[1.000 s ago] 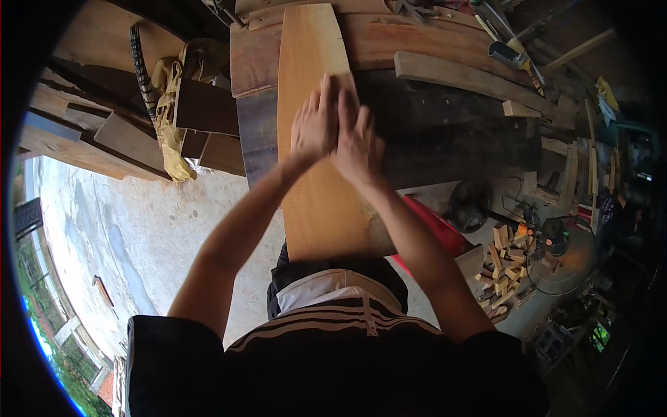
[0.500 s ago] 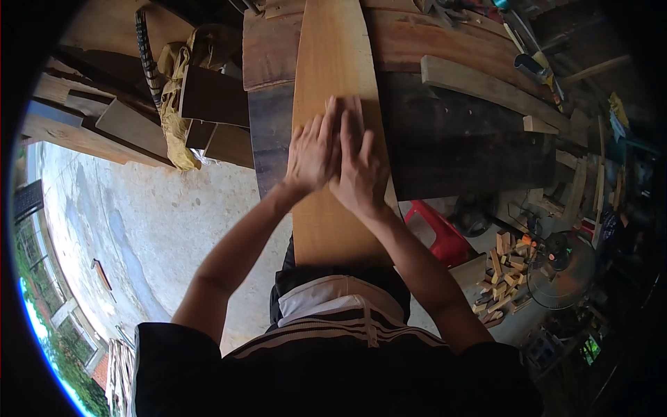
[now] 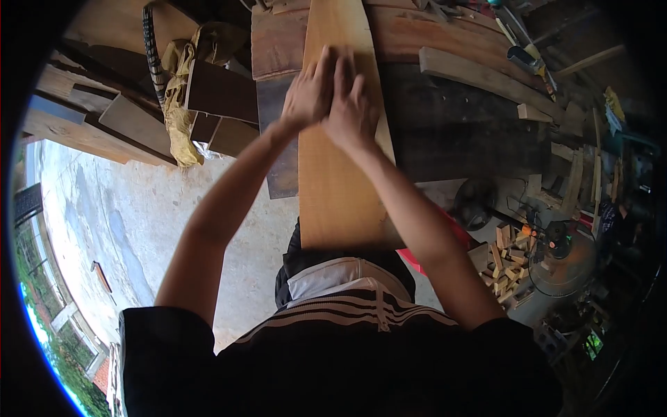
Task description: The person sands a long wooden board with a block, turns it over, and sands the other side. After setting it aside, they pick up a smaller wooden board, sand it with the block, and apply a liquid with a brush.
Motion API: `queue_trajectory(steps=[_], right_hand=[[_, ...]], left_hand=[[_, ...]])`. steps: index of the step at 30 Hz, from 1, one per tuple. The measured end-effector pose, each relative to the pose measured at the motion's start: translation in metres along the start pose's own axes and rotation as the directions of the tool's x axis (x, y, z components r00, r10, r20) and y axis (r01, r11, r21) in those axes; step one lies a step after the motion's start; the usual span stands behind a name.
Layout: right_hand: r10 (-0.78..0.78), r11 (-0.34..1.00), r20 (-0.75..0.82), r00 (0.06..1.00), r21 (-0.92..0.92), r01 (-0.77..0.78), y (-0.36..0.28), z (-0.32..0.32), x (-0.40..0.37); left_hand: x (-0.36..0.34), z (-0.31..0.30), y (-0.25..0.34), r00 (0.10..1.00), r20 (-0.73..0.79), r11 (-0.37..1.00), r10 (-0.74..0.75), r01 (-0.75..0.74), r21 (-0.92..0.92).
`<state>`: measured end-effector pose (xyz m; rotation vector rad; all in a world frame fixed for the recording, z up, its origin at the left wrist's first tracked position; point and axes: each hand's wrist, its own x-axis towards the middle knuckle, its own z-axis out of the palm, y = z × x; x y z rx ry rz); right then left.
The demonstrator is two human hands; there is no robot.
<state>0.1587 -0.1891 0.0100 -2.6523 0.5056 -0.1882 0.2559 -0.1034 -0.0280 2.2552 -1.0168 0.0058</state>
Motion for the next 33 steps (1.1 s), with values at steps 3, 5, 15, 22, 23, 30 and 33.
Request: queue_trajectory(steps=[3,5,15,22,23,30,33], right_hand=[[-0.099,0.994,0.164,0.981,0.067,0.089,-0.009,-0.010,-0.119],[-0.211,0.975,0.230,0.950,0.118,0.188,-0.005,-0.011,-0.183],[-0.180,0.973,0.084,0.980,0.162,0.164,-0.014,-0.003,-0.115],[-0.066,0.992,-0.338,0.939,0.082,0.099,-0.012,0.033,0.101],[-0.025,0.995,-0.278,0.960,0.084,0.050,-0.015,0.025,0.129],[-0.015,0.997,-0.491,0.871,0.060,0.051,-0.018,0.044,0.137],[-0.037,0.983,-0.356,0.934,0.153,0.097,-0.022,0.042,0.038]], left_hand=[[-0.131,-0.018,0.059,0.981,0.071,0.983,-0.182,0.184,-0.021],[-0.207,-0.023,0.087,0.915,0.156,0.923,-0.372,0.382,-0.042],[-0.146,-0.031,0.047,0.954,0.184,0.965,-0.235,0.251,-0.073],[0.090,-0.021,-0.072,0.989,0.039,0.986,0.139,-0.142,0.091],[0.125,-0.018,-0.099,0.986,0.152,0.988,0.062,-0.082,0.133],[0.138,-0.016,-0.076,0.987,0.159,0.997,-0.035,0.024,0.073],[0.033,-0.011,-0.046,0.993,-0.002,0.993,0.115,-0.115,0.034]])
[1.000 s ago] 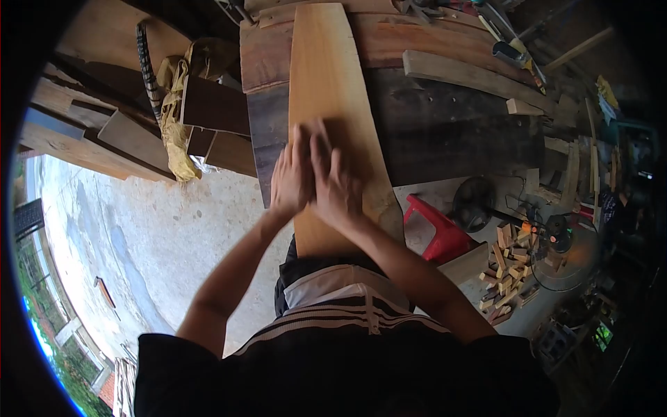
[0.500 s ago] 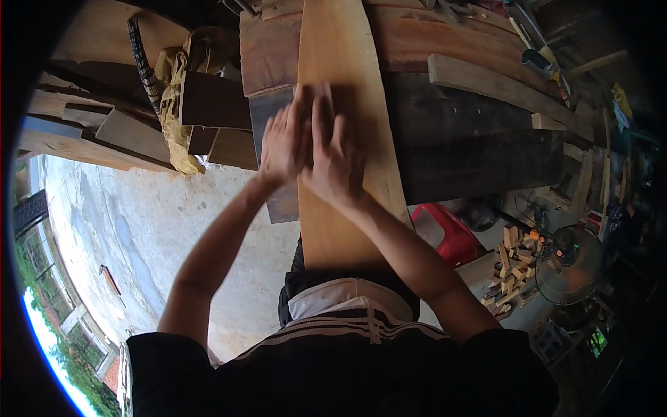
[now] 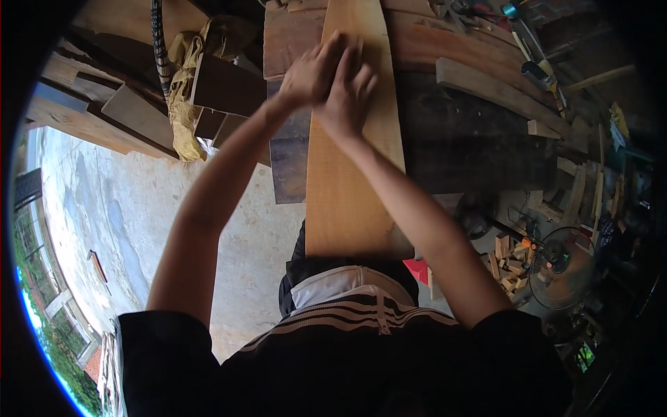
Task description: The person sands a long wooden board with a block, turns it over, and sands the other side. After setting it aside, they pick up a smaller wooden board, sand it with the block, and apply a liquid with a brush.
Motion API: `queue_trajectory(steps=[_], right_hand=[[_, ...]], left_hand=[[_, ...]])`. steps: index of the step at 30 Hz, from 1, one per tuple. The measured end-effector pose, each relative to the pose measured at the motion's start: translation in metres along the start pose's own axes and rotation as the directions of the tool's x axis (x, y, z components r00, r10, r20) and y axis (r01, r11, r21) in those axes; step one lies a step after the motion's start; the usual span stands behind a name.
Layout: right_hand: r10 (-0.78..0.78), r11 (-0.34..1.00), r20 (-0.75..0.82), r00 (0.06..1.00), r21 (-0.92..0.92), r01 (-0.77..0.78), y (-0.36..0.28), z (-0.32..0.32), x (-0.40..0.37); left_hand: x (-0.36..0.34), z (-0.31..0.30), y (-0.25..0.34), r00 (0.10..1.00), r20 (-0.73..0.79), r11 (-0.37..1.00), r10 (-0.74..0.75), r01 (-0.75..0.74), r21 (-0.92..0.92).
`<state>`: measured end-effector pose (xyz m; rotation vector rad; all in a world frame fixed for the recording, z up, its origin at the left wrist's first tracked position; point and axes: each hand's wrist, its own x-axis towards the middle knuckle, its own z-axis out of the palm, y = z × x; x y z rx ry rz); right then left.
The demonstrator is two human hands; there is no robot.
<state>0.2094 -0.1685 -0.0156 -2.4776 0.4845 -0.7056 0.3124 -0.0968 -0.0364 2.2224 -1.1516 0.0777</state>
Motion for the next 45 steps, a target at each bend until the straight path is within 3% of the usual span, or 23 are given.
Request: queue_trajectory(steps=[1,2,3,5,7,10,11,13,15,19,23,26,28,29,30,31,33,34,35,36,39,43,45], right_hand=[[0.016,1.000,0.037,0.999,0.017,-0.017,-0.011,-0.018,-0.039],[0.027,0.996,0.077,0.997,0.082,-0.034,-0.020,-0.033,-0.075],[0.024,0.993,0.140,0.990,0.115,-0.040,-0.026,-0.051,-0.111],[-0.032,0.982,0.309,0.950,0.186,-0.028,-0.028,-0.077,-0.175],[-0.089,0.979,0.348,0.933,0.201,0.019,-0.028,-0.100,-0.210],[-0.096,0.970,0.390,0.916,0.241,-0.001,-0.027,-0.104,-0.205],[-0.108,0.968,0.361,0.926,0.252,0.014,-0.025,-0.099,-0.198],[-0.120,0.963,0.348,0.930,0.268,0.024,-0.018,-0.084,-0.174],[-0.115,0.984,0.280,0.953,0.165,0.070,-0.009,-0.061,-0.124],[-0.089,0.991,0.140,0.986,0.115,0.073,0.004,-0.017,-0.014],[-0.089,0.985,0.082,0.993,0.158,0.075,0.029,0.031,0.096],[-0.119,0.992,0.021,0.993,0.033,0.119,0.043,0.050,0.132],[-0.151,0.988,0.028,0.988,-0.035,0.152,0.048,0.056,0.132],[-0.164,0.986,0.015,0.986,-0.031,0.165,0.046,0.050,0.122],[-0.151,0.988,0.054,0.987,0.039,0.149,0.042,0.038,0.102],[-0.137,0.987,0.097,0.986,0.103,0.127,0.038,0.023,0.077],[-0.158,0.983,0.121,0.980,0.118,0.144,0.033,-0.017,0.011],[-0.075,0.987,0.234,0.969,0.153,0.039,0.026,-0.044,-0.024],[-0.095,0.989,0.220,0.971,0.134,0.066,0.026,-0.062,-0.061],[-0.085,0.984,0.250,0.965,0.171,0.043,0.025,-0.082,-0.095],[-0.093,0.987,0.377,0.921,0.155,0.036,0.019,-0.134,-0.165],[-0.140,0.987,0.398,0.907,0.132,0.094,0.025,-0.134,-0.168],[-0.103,0.986,0.413,0.905,0.163,0.038,0.027,-0.121,-0.148]], left_hand=[[-0.040,-0.011,0.025,0.989,-0.031,0.986,0.145,-0.142,0.088],[-0.082,-0.014,0.045,0.995,0.076,0.998,-0.061,0.063,-0.022],[-0.116,-0.026,0.080,0.986,0.067,0.986,-0.154,0.157,-0.048],[-0.184,-0.030,0.122,0.959,0.132,0.967,-0.251,0.241,0.084],[-0.225,-0.031,0.156,0.888,0.140,0.896,-0.439,0.444,-0.005],[-0.224,-0.034,0.162,0.859,0.203,0.874,-0.470,0.485,-0.032],[-0.216,-0.032,0.155,0.857,0.204,0.872,-0.473,0.489,-0.033],[-0.189,-0.025,0.129,0.945,0.095,0.949,-0.314,0.316,-0.008],[-0.137,-0.024,0.096,0.970,0.070,0.967,-0.232,0.238,-0.095],[-0.021,-0.019,0.029,0.996,0.019,0.991,-0.089,0.091,-0.097],[0.088,0.000,-0.048,0.998,-0.001,0.994,-0.059,0.059,-0.091],[0.130,0.008,-0.067,0.983,0.099,0.978,-0.157,0.168,-0.120],[0.127,0.029,-0.089,0.996,-0.083,0.999,-0.034,0.032,-0.021],[0.112,0.015,-0.075,0.992,0.006,0.991,-0.129,0.130,-0.032],[0.092,0.017,-0.052,0.994,-0.049,0.995,-0.100,0.099,-0.028],[0.063,0.020,-0.042,0.995,0.021,0.995,-0.101,0.101,0.010],[-0.004,-0.006,0.033,0.949,0.214,0.961,-0.233,0.258,-0.097],[-0.040,-0.008,0.059,0.948,0.261,0.982,-0.181,0.187,0.001],[-0.078,-0.005,0.081,0.967,0.245,0.998,-0.065,0.066,0.007],[-0.108,-0.014,0.116,0.953,0.296,0.998,-0.064,0.065,0.008],[-0.190,-0.018,0.171,0.897,0.404,0.955,-0.182,0.259,-0.145],[-0.191,-0.020,0.182,0.913,0.360,0.938,-0.193,0.280,-0.206],[-0.159,-0.019,0.175,0.883,0.390,0.949,-0.260,0.309,-0.065]])
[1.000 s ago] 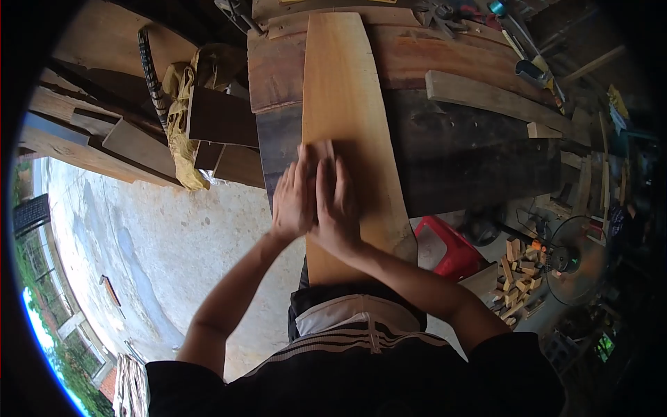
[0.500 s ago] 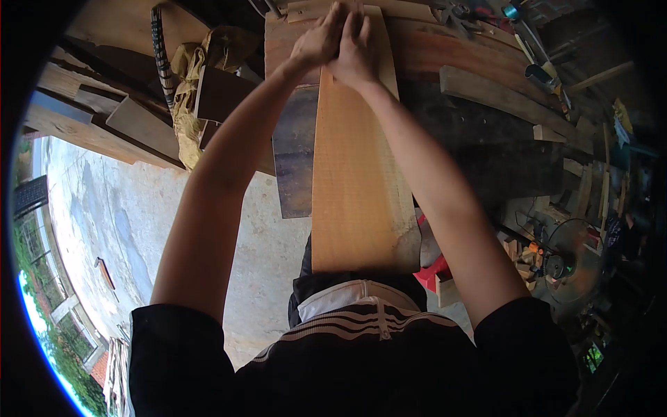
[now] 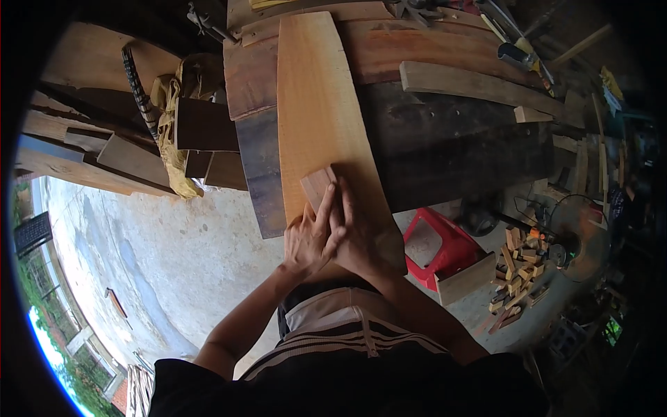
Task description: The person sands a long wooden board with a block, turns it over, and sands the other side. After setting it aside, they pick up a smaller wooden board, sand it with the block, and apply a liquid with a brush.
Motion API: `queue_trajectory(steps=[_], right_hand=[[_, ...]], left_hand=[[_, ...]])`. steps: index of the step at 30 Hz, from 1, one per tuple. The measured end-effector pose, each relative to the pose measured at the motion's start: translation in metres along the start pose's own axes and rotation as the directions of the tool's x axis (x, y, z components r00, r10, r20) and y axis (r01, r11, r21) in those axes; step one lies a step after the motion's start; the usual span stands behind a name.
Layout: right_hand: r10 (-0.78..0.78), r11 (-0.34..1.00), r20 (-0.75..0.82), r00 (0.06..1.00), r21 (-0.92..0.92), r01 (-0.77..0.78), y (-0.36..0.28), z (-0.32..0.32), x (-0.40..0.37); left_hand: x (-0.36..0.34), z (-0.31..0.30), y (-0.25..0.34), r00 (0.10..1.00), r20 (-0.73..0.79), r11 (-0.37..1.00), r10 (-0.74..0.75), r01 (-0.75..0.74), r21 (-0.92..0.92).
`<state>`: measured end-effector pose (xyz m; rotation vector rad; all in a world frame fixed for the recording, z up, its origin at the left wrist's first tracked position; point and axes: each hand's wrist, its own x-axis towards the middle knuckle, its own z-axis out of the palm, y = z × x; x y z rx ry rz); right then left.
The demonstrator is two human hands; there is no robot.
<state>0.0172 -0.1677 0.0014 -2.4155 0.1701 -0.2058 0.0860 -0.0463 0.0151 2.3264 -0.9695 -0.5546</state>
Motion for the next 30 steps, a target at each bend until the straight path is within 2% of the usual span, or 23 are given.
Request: queue_trajectory(steps=[1,3,4,6,7,8,10,11,12,14,15,16,17,18,19,20,21,22,23,24,27,29,30], right_hand=[[0.032,0.999,-0.050,0.998,0.014,-0.031,0.004,0.002,0.020],[0.038,0.999,-0.193,0.981,0.044,-0.030,0.010,0.003,0.070],[0.011,0.998,-0.284,0.959,0.057,0.005,0.012,0.003,0.102],[-0.106,0.993,-0.398,0.911,-0.091,0.076,0.040,0.012,0.162],[-0.217,0.971,-0.465,0.858,-0.193,0.140,0.058,0.019,0.199],[-0.193,0.977,-0.348,0.917,-0.154,0.147,0.073,0.018,0.232],[-0.290,0.946,-0.387,0.875,-0.254,0.201,0.088,0.006,0.299],[-0.297,0.943,-0.389,0.872,-0.261,0.205,0.091,0.007,0.309],[-0.251,0.958,-0.369,0.895,-0.230,0.174,0.091,0.006,0.319],[-0.159,0.980,-0.322,0.933,-0.167,0.109,0.086,0.001,0.326],[-0.113,0.988,-0.301,0.947,-0.134,0.075,0.079,-0.002,0.325],[-0.252,0.896,-0.377,0.891,-0.439,0.068,0.073,0.005,0.309],[-0.225,0.937,-0.343,0.912,-0.332,0.106,0.066,0.002,0.282],[-0.202,0.966,-0.299,0.933,-0.219,0.139,0.059,0.001,0.248],[-0.229,0.952,-0.379,0.897,-0.281,0.124,0.058,0.010,0.214],[-0.258,0.936,-0.458,0.851,-0.338,0.102,0.052,0.017,0.181],[-0.217,0.945,-0.460,0.861,-0.319,0.068,0.027,0.012,0.135],[-0.082,0.987,-0.350,0.933,-0.156,0.029,0.017,0.016,0.096],[0.004,0.989,-0.289,0.957,-0.143,-0.047,0.006,0.020,0.055],[0.077,0.986,-0.182,0.980,-0.132,-0.102,-0.004,0.020,0.018],[0.024,0.995,-0.007,1.000,0.097,-0.024,-0.025,0.023,-0.047],[0.042,0.989,0.003,0.999,0.144,-0.042,-0.028,0.021,-0.045],[0.084,0.979,0.014,0.996,0.187,-0.085,-0.028,0.023,-0.040]], left_hand=[[0.019,-0.003,-0.002,0.996,-0.085,1.000,0.001,0.000,0.011],[0.070,-0.031,-0.005,0.996,0.025,0.991,-0.087,0.084,0.103],[0.100,-0.039,-0.011,0.997,-0.023,0.987,-0.073,0.076,0.139],[0.166,-0.049,-0.037,0.991,-0.132,0.977,-0.017,0.044,0.208],[0.203,-0.061,-0.045,0.990,-0.138,0.988,-0.026,0.047,0.148],[0.236,-0.079,-0.045,0.993,-0.116,0.990,-0.027,0.043,0.132],[0.294,-0.102,-0.051,0.991,-0.133,0.987,0.008,0.014,0.160],[0.310,-0.122,-0.035,0.990,-0.026,0.976,-0.142,0.144,0.162],[0.324,-0.120,-0.042,0.990,-0.038,0.977,-0.134,0.139,0.159],[0.357,-0.093,-0.078,0.992,-0.125,0.977,0.017,0.010,0.214],[0.379,-0.063,-0.117,0.942,-0.269,0.979,0.202,-0.198,0.042],[0.305,-0.107,-0.045,0.990,-0.051,0.986,-0.134,0.138,0.097],[0.301,-0.076,-0.074,0.987,-0.146,0.998,0.062,-0.066,-0.023],[0.261,-0.076,-0.053,0.991,-0.119,0.973,-0.063,0.088,0.216],[0.236,-0.049,-0.064,0.989,-0.148,0.996,0.008,0.005,0.091],[0.188,-0.044,-0.044,0.990,-0.136,0.999,-0.023,0.029,0.036],[0.148,-0.024,-0.040,0.984,-0.173,0.999,0.048,-0.051,-0.012],[0.107,-0.005,-0.037,0.990,-0.140,1.000,-0.004,0.008,0.024],[0.063,0.002,-0.021,0.995,-0.094,0.999,-0.032,0.035,0.032],[0.022,0.001,-0.001,0.987,-0.025,0.987,-0.156,0.155,-0.040],[-0.050,0.025,0.010,0.992,-0.119,0.999,-0.041,0.041,0.001],[-0.058,0.018,0.016,0.956,0.045,0.954,-0.291,0.293,-0.057],[-0.052,0.014,0.012,0.953,0.049,0.953,-0.297,0.300,-0.051]])
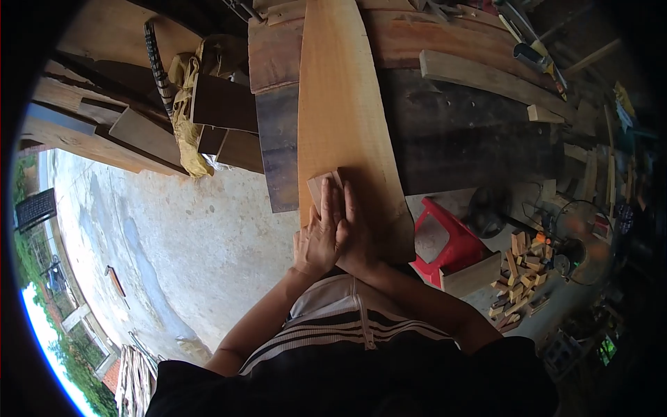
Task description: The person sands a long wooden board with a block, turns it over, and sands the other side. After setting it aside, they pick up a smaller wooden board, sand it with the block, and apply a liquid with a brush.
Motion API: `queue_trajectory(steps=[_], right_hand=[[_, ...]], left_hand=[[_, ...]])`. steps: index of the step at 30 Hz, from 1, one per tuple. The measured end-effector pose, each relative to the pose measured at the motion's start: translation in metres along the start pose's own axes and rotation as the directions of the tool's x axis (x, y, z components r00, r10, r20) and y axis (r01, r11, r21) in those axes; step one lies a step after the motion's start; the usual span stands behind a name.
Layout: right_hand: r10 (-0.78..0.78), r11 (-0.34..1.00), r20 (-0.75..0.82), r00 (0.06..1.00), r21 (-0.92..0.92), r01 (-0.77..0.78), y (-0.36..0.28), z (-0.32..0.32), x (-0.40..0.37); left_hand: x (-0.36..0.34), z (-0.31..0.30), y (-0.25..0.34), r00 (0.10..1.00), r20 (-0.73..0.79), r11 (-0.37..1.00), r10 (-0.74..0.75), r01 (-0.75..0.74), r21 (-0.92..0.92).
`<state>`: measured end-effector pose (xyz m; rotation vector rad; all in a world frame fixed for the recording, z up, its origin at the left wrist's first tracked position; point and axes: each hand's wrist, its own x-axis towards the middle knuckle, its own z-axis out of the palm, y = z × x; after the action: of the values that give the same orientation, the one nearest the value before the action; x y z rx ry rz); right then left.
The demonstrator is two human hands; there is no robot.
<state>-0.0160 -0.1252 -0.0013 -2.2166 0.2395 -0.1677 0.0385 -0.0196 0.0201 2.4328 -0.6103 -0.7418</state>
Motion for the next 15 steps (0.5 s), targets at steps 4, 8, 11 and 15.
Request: queue_trajectory(steps=[4,8,11,15], right_hand=[[-0.100,0.994,-0.151,0.983,-0.062,0.091,0.019,0.011,0.064],[-0.125,0.959,-0.335,0.934,-0.281,0.028,0.011,0.007,0.207],[-0.256,0.955,-0.543,0.800,-0.272,0.121,0.048,0.018,0.319],[-0.223,0.952,-0.527,0.820,-0.300,0.065,0.032,-0.006,0.382]], left_hand=[[0.067,-0.030,-0.006,0.953,-0.173,0.969,0.247,-0.244,0.035],[0.208,-0.086,-0.013,0.943,-0.174,0.957,0.284,-0.265,0.121],[0.303,-0.157,0.019,0.981,-0.006,0.959,0.196,-0.191,0.210],[0.335,-0.147,-0.009,0.950,-0.057,0.934,0.307,-0.290,0.210]])
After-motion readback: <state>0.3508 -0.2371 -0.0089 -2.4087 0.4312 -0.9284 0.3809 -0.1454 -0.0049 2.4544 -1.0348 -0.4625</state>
